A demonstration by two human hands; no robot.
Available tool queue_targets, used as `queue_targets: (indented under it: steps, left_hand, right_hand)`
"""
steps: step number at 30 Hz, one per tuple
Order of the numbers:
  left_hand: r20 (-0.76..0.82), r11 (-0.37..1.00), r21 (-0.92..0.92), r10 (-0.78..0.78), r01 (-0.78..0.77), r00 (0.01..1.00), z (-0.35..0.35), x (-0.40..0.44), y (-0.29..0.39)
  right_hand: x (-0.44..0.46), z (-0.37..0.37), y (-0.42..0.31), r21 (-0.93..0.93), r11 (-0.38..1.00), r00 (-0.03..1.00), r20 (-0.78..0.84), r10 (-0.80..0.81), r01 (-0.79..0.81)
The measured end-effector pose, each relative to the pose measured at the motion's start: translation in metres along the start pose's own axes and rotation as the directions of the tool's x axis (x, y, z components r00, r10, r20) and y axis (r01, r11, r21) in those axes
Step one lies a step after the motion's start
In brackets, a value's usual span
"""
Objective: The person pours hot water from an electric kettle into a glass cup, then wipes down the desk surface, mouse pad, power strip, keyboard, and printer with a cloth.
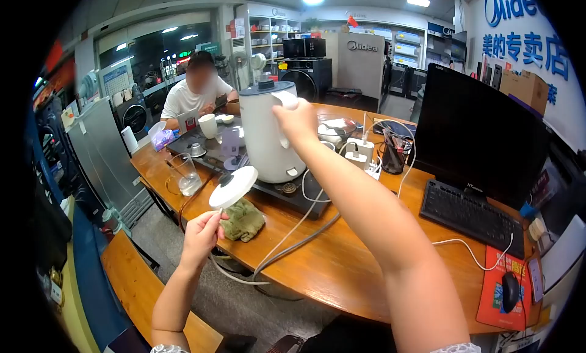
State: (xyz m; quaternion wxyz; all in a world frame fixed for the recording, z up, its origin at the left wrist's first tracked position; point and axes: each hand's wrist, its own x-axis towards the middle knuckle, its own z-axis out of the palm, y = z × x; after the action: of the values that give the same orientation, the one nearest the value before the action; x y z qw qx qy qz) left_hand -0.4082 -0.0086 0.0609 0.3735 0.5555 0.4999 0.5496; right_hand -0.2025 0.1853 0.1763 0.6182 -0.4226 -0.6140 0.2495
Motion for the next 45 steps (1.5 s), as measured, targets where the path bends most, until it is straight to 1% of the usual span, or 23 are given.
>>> queue_targets:
  steps: [1, 2, 3, 5, 9, 10, 13, 14, 16, 20, 23, 29, 31, 32, 35, 37, 38, 39, 40, 41, 43, 44, 45]
  left_hand:
    - [-0.02, 0.997, 0.054, 0.05, -0.049, 0.999, 0.0, 0.008, -0.006]
    - [-0.04, 0.989, 0.107, 0.103, -0.098, 0.994, -0.001, 0.015, -0.011]
    - [-0.06, 0.976, 0.161, 0.16, -0.148, 0.985, -0.001, 0.021, -0.013]
    - [-0.095, 0.961, 0.232, 0.176, -0.15, 0.98, -0.005, 0.026, -0.011]
    - [-0.136, 0.899, 0.413, 0.215, -0.142, 0.967, -0.009, 0.026, 0.002]
    - [-0.136, 0.878, 0.458, 0.227, -0.142, 0.964, -0.008, 0.028, 0.003]
    - [-0.076, 0.778, 0.581, 0.342, -0.237, 0.937, 0.001, 0.051, -0.005]
    - [-0.061, 0.742, 0.634, 0.329, -0.218, 0.942, 0.008, 0.061, -0.005]
    - [0.012, 0.657, 0.705, 0.362, -0.265, 0.932, 0.022, 0.082, -0.007]
    - [0.152, 0.479, 0.815, 0.367, -0.326, 0.918, 0.046, 0.12, -0.028]
    - [0.127, 0.474, 0.832, 0.343, -0.288, 0.931, 0.054, 0.133, -0.034]
    - [0.056, 0.465, 0.864, 0.296, -0.195, 0.954, 0.059, 0.144, -0.038]
    - [0.05, 0.468, 0.859, 0.33, -0.209, 0.943, 0.058, 0.148, -0.046]
    - [0.045, 0.471, 0.855, 0.35, -0.217, 0.936, 0.058, 0.152, -0.049]
    - [0.068, 0.466, 0.859, 0.308, -0.212, 0.949, 0.057, 0.151, -0.039]
    - [0.036, 0.529, 0.821, 0.326, -0.213, 0.945, 0.057, 0.147, -0.039]
    - [0.022, 0.564, 0.8, 0.313, -0.205, 0.949, 0.056, 0.144, -0.038]
    - [0.009, 0.595, 0.779, 0.302, -0.196, 0.953, 0.054, 0.14, -0.036]
    - [-0.006, 0.611, 0.772, 0.281, -0.174, 0.96, 0.052, 0.139, -0.035]
    - [-0.029, 0.631, 0.754, 0.308, -0.182, 0.951, 0.05, 0.136, -0.036]
    - [-0.042, 0.717, 0.673, 0.282, -0.182, 0.958, 0.046, 0.127, -0.031]
    - [-0.061, 0.751, 0.637, 0.276, -0.175, 0.959, 0.042, 0.125, -0.032]
    - [-0.071, 0.782, 0.597, 0.273, -0.179, 0.959, 0.036, 0.123, -0.034]
  right_hand:
    - [0.006, 0.008, 0.005, 0.073, 0.996, 0.998, -0.042, 0.044, -0.041]
    - [0.015, 0.018, 0.015, 0.065, 0.998, 0.982, -0.19, -0.01, 0.023]
    - [0.018, 0.018, 0.011, 0.013, 0.999, 0.972, -0.234, -0.038, 0.042]
    - [0.023, 0.014, 0.004, -0.083, 0.994, 0.945, -0.314, -0.091, 0.068]
    - [0.054, 0.013, 0.0, 0.028, 0.964, 0.907, -0.346, -0.238, 0.264]
    - [0.061, 0.011, -0.009, 0.051, 0.971, 0.917, -0.344, -0.204, 0.235]
    - [0.079, 0.001, -0.036, 0.079, 0.979, 0.924, -0.354, -0.147, 0.186]
    - [0.08, -0.003, -0.046, 0.12, 0.978, 0.93, -0.347, -0.121, 0.172]
    - [0.082, -0.008, -0.059, 0.175, 0.976, 0.947, -0.314, -0.066, 0.126]
    - [0.069, -0.009, -0.063, 0.113, 0.991, 0.954, -0.299, -0.035, 0.072]
    - [0.06, -0.002, -0.045, 0.153, 0.969, 0.955, -0.256, -0.149, 0.192]
    - [0.046, 0.018, -0.005, 0.104, 0.981, 0.941, -0.317, -0.121, 0.161]
    - [0.04, 0.024, 0.001, 0.061, 0.986, 0.934, -0.334, -0.126, 0.155]
    - [0.042, 0.024, 0.002, 0.056, 0.989, 0.936, -0.333, -0.113, 0.139]
    - [0.034, 0.023, -0.002, 0.108, 0.993, 0.953, -0.303, -0.014, 0.049]
    - [0.028, 0.028, -0.001, 0.176, 0.98, 0.96, -0.276, -0.041, 0.092]
    - [0.024, 0.03, -0.002, 0.12, 0.989, 0.966, -0.254, -0.048, 0.081]
    - [0.013, 0.034, -0.004, 0.139, 0.978, 0.957, -0.264, -0.117, 0.158]
    - [0.009, 0.037, -0.006, 0.104, 0.981, 0.956, -0.26, -0.135, 0.167]
    - [0.006, 0.039, -0.008, 0.067, 0.983, 0.955, -0.254, -0.151, 0.173]
    - [-0.001, 0.041, -0.013, 0.093, 0.983, 0.961, -0.245, -0.128, 0.155]
    - [-0.004, 0.038, -0.013, 0.038, 0.99, 0.969, -0.212, -0.125, 0.136]
    - [-0.007, 0.035, -0.017, 0.075, 0.992, 0.988, -0.119, -0.094, 0.104]
